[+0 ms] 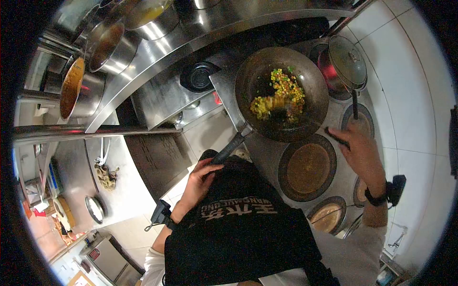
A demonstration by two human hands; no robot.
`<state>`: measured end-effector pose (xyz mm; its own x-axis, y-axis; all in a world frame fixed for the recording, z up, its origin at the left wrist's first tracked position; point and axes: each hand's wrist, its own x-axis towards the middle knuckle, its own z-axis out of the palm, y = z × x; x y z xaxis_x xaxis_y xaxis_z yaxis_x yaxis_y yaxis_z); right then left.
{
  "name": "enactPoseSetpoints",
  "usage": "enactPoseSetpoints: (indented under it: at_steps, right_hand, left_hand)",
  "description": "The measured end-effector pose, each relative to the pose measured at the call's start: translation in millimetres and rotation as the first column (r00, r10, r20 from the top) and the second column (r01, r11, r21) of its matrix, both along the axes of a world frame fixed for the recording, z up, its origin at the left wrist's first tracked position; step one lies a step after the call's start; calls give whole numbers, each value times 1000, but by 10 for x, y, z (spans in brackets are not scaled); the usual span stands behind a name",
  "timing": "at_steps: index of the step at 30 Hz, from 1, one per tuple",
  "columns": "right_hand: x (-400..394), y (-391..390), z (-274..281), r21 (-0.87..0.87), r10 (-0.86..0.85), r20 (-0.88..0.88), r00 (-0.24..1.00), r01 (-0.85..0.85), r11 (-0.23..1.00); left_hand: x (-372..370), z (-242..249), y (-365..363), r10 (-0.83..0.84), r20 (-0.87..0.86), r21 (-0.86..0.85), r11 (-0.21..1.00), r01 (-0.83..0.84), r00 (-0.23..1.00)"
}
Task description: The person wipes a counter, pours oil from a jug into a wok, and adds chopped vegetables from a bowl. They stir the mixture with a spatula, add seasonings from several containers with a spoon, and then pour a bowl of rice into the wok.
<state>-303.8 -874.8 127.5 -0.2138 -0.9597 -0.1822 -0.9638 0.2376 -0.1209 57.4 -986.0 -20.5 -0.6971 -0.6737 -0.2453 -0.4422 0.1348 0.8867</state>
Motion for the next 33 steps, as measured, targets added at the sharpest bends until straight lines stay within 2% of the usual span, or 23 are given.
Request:
enactPoseSetpoints:
  at_steps: [4, 6, 8, 10, 11, 12, 13, 14, 15, 16, 17, 18, 20, 21, 22, 24, 25, 27, 28, 30, 31, 32, 33]
  right_hand:
    - [-17, -217, -132, 47, -67, -25, 997, 69, 997]
    - [49, -201, -383, -63, -128, -86, 988, 123, 990]
    - [18, -38, -863, -101, -142, 36, 989, 145, 984]
    - [45, 100, -1110, -106, -106, 135, 985, 121, 987]
    - [82, 80, -1041, 38, -152, 184, 971, 147, 988]
    - [115, 48, -987, 193, -209, 226, 951, 167, 967]
    - [63, 29, -1021, 185, -185, 220, 958, 146, 972]
    - [-36, 36, -1096, 19, -8, 74, 997, 7, 1000]
    - [-85, 34, -1158, -119, 144, -95, 985, -155, 981]
    - [1, -129, -987, -112, 158, -98, 983, -169, 979]
    - [116, -441, -679, -56, -8, 190, 982, 19, 998]
    - [159, -746, -475, 51, -190, 446, 874, 187, 981]
    - [39, -1304, -529, -334, 108, 688, 717, 182, 925]
    - [130, -1618, -405, -348, 113, 786, 608, 284, 894]
    - [285, -1948, -284, -346, 132, 864, 486, 381, 858]
    - [444, -2528, -191, -161, 9, 968, 252, 591, 791]
    - [464, -2750, -213, -172, 18, 966, 259, 584, 793]
    - [467, -3147, -333, -215, 249, 968, 7, 529, 821]
    - [452, -3321, -356, -219, 251, 968, 9, 524, 823]
    - [423, -3644, -408, -214, 330, 942, -59, 654, 726]
    - [369, -3792, -390, -248, 342, 940, -11, 668, 702]
    - [355, -3850, -373, -266, 332, 943, 35, 677, 686]
    - [479, -3774, -245, -416, 340, 908, 243, 603, 680]
  left_hand:
    - [-76, 60, -112, -143, 11, -80, 986, 144, 990]
    - [-179, -24, -175, -64, -142, 101, 992, 79, 988]
    - [-262, -216, -194, -70, -119, 134, 987, 86, 990]
    - [-311, -391, -188, -57, -361, 144, 983, 116, 931]
    - [-324, -246, -251, -96, -221, 63, 992, 112, 970]
    - [-317, -161, -306, -74, -233, 45, 995, 86, 970]
    - [-286, -102, -342, -71, -202, 75, 993, 88, 977]
    - [-243, -81, -352, -72, -170, 115, 989, 93, 983]
    - [-220, -163, -363, -99, -158, 37, 994, 106, 982]
    - [-217, -197, -356, -85, -163, 43, 995, 93, 983]
    - [-229, -226, -359, -75, -138, 70, 994, 85, 988]
    - [-230, -256, -366, -67, -115, 95, 992, 78, 991]
    - [-179, -445, -350, -85, -137, 66, 993, 95, 987]
    - [-147, -506, -350, -112, -147, 29, 993, 117, 983]
    - [-102, -457, -343, -94, -112, 59, 993, 101, 989]
    - [21, -470, -340, -85, -148, 84, 992, 98, 985]
    - [109, -479, -337, -79, -155, 75, 993, 92, 985]
    - [309, -519, -321, 32, -176, 240, 971, 11, 984]
    - [412, -576, -287, 37, -179, 238, 971, 7, 983]
    - [598, -706, -202, 229, -73, 303, 932, -197, 971]
    - [649, -726, -193, 240, 35, 239, 941, -241, 970]
    - [691, -948, -127, 270, -24, 115, 957, -266, 962]
    - [682, -840, -191, 223, 87, 129, 964, -233, 971]
